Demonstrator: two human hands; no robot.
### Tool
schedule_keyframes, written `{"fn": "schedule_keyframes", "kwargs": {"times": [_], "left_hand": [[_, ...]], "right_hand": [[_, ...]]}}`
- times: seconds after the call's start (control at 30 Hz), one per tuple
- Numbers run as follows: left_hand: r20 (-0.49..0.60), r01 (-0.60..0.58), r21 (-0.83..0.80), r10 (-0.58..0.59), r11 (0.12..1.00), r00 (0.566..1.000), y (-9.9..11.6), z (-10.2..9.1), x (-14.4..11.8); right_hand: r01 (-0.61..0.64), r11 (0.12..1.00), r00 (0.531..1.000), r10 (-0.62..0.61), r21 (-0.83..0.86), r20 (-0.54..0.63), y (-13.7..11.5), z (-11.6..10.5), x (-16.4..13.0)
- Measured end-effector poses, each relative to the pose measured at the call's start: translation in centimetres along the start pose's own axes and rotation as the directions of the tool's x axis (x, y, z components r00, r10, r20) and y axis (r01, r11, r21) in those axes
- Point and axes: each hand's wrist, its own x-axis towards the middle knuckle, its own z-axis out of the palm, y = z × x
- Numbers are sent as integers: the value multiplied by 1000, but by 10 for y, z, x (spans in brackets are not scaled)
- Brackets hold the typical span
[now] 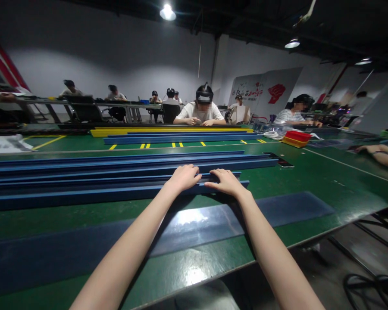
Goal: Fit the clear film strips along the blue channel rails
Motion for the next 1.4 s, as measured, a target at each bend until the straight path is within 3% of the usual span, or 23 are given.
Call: {"fn": "schedule_keyframes", "kwargs": {"times": [0.23, 0.4, 1.4], "left_hand": [[40, -5, 23, 4, 1000, 999, -3, 27, -1], [-20, 2, 27, -2, 1000, 1000, -4, 39, -1], [-12, 32, 30, -32, 999, 999, -1, 35, -3]], "right_hand": [[-4, 999, 1000, 4, -36, 20, -1, -1, 1], [7, 997, 999, -4, -75, 37, -4, -4, -1], [1, 996, 999, 3, -84, 50, -6, -5, 0]]}}
